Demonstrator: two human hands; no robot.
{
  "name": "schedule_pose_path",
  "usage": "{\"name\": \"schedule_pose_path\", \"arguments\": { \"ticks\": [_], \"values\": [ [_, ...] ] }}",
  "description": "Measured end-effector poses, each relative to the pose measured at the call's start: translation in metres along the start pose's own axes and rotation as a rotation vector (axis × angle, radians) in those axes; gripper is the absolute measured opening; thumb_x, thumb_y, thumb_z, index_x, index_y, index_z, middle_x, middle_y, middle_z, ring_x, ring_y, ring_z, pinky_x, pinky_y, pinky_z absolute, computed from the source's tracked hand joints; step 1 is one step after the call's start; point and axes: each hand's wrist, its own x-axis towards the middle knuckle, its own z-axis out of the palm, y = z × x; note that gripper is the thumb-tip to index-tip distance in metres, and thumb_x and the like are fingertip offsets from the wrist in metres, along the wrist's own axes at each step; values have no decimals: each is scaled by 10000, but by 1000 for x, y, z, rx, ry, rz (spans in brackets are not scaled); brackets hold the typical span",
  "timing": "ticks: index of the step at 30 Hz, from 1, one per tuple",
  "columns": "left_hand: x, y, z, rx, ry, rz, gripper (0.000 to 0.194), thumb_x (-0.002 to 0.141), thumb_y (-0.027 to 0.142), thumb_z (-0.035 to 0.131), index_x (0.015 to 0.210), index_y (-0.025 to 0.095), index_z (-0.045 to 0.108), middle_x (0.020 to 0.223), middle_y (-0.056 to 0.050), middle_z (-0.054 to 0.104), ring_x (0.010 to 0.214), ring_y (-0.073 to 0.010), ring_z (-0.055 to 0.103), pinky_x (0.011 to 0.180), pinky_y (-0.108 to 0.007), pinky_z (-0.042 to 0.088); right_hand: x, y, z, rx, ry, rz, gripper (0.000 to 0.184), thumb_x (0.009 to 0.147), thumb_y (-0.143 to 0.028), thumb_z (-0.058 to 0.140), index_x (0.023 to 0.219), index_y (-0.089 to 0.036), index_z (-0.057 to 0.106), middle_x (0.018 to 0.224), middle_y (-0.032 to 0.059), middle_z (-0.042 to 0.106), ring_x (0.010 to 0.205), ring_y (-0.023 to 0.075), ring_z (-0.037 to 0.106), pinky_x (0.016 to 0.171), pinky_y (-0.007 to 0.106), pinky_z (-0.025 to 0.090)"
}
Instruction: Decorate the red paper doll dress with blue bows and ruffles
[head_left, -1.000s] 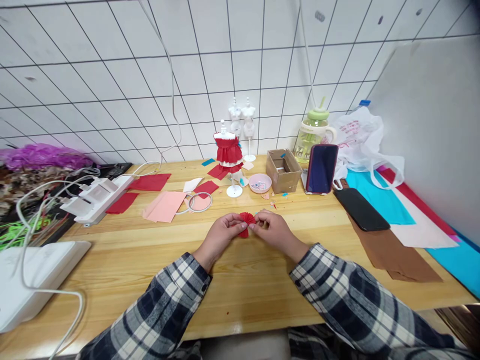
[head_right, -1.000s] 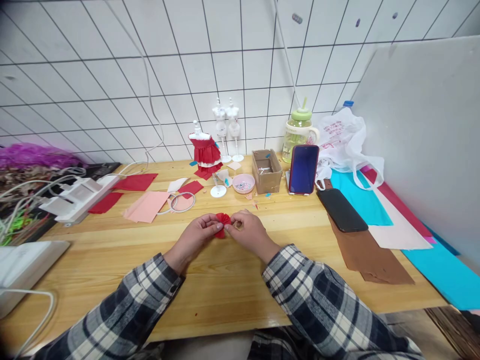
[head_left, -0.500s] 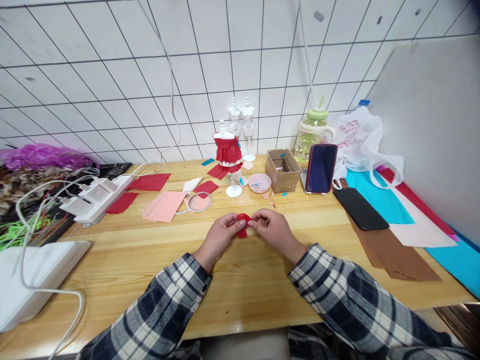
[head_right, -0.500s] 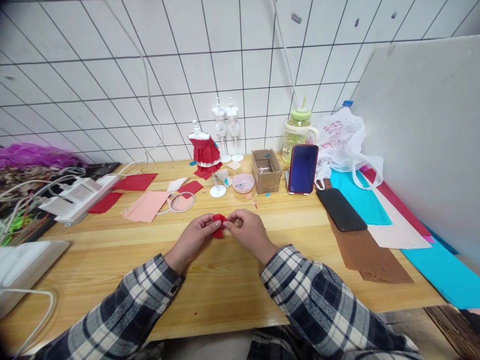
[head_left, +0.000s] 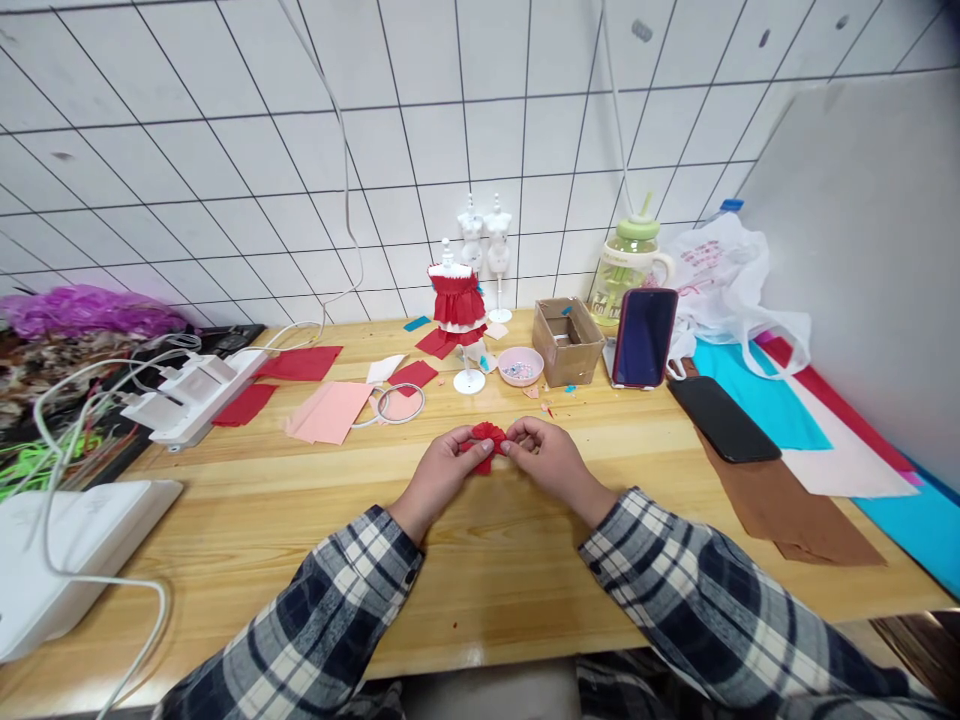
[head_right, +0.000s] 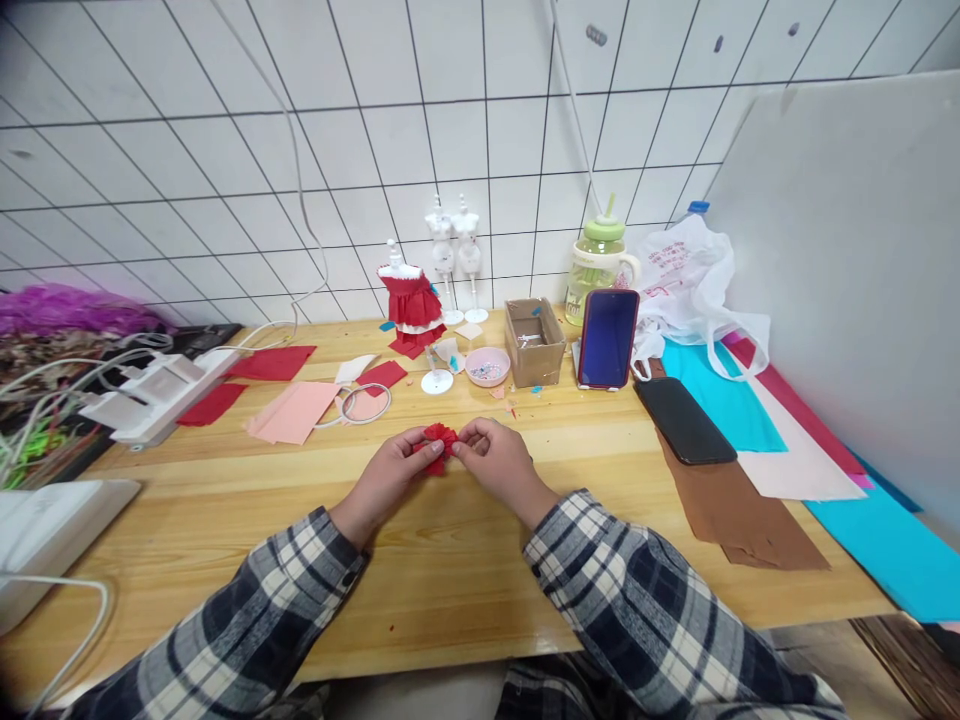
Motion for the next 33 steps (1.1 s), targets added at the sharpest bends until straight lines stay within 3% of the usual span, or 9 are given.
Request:
{"name": "schedule_pose_path", "arguments": {
  "ticks": [5,14,18,22,26,30,33],
  "values": [
    [-1,0,1,67,40,10,265,686,356,773,811,128,720,743,-39,682,638,-113,554,622,-230,420,-1,-1,0,-77,-12,-50,125,764,-311,624,803,-193,638,695,-11,634,594,117,547,573,247,437],
    [3,-3,-1,-192,54,-33,244,681,340,772,810,144,707,807,-42,688,715,-130,587,689,-240,451,-2,-1,4,-102,-84,-36,99,765,-295,624,803,-203,625,705,-18,646,576,110,562,562,242,433],
    [3,-2,-1,-111,15,-39,261,675,357,776,787,131,710,747,-44,666,654,-124,553,622,-229,431,-2,0,4,-77,-22,-64,167,774,-337,616,875,-204,624,769,-7,653,578,108,548,555,240,443],
    [3,-3,-3,-20,-5,-35,264,701,376,755,789,129,718,729,-41,654,633,-114,527,603,-222,413,-2,2,5,-80,25,-63,117,764,-306,617,823,-206,630,692,-17,631,576,112,535,557,233,432],
    [4,-4,-2,2,32,-24,263,699,372,756,801,133,713,744,-40,660,637,-115,527,606,-226,406,0,3,4,-150,13,-82,113,765,-316,618,758,-203,624,688,-12,619,574,109,516,542,228,405],
    [3,-4,-1,31,49,-33,294,670,385,772,802,132,704,717,-31,660,594,-107,518,572,-227,384,1,2,3,-161,38,-88,149,747,-298,634,863,-205,626,796,-4,649,573,100,511,552,231,411],
    [3,-4,-1,40,55,-27,304,664,394,773,789,130,692,690,-23,649,573,-102,511,556,-225,376,1,3,4,-149,45,-104,101,755,-278,618,818,-200,634,760,-2,642,576,104,508,562,234,417]
  ]
}}
